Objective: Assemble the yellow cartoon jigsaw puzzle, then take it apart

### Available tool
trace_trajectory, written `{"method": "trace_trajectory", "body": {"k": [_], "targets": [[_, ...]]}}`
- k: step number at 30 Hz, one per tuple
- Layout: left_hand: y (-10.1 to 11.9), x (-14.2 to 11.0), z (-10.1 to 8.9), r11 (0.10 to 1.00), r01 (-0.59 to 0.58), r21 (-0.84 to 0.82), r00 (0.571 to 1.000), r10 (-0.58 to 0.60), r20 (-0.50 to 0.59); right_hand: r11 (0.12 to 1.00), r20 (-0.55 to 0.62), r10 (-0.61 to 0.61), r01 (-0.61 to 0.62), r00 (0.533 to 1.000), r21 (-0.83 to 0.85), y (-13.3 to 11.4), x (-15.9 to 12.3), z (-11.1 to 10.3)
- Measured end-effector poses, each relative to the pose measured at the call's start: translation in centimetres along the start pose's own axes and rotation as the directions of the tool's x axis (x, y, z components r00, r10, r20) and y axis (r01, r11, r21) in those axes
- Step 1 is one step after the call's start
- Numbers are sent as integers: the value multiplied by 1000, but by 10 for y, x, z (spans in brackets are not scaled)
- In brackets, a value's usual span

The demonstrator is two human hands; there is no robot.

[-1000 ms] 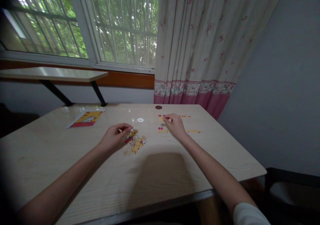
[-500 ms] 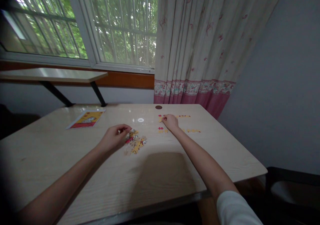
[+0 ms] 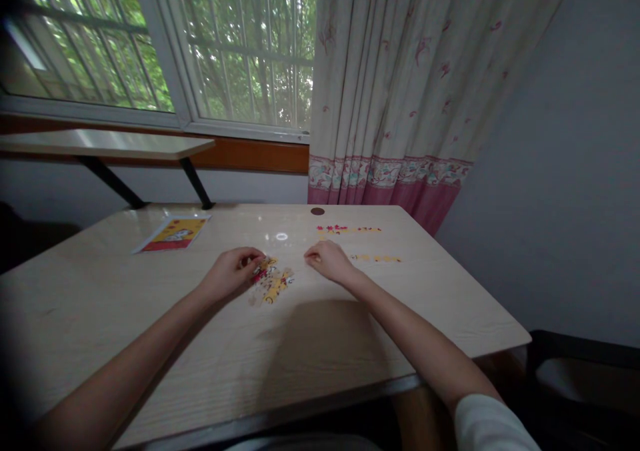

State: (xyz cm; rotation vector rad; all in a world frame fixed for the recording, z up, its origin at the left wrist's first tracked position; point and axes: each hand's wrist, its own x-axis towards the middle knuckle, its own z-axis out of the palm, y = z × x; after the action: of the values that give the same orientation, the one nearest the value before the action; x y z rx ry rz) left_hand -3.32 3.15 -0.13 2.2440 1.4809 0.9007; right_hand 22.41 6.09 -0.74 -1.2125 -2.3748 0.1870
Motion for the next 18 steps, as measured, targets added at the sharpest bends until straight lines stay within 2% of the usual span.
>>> {"method": "trace_trajectory", "body": {"k": [2, 5, 9, 14, 18], "targets": [[0, -1, 0, 999, -32, 26, 999, 31, 14, 992, 75, -120, 115, 990, 58, -17, -9, 2], [3, -2, -1, 997, -71, 35, 997, 70, 24, 985, 141, -162, 153, 977, 75, -35, -14, 3], [7, -3, -1, 994, -106, 37, 993, 104, 48, 989, 147, -145, 139, 978, 52, -43, -12, 1], [13, -5, 1, 990, -134, 41, 988, 131, 77, 988, 136, -141, 131, 981, 77, -42, -12, 1], [17, -6, 2, 992, -125, 27, 990, 123, 68, 999, 54, -26, 23, 998, 46, -41, -13, 3]]}}
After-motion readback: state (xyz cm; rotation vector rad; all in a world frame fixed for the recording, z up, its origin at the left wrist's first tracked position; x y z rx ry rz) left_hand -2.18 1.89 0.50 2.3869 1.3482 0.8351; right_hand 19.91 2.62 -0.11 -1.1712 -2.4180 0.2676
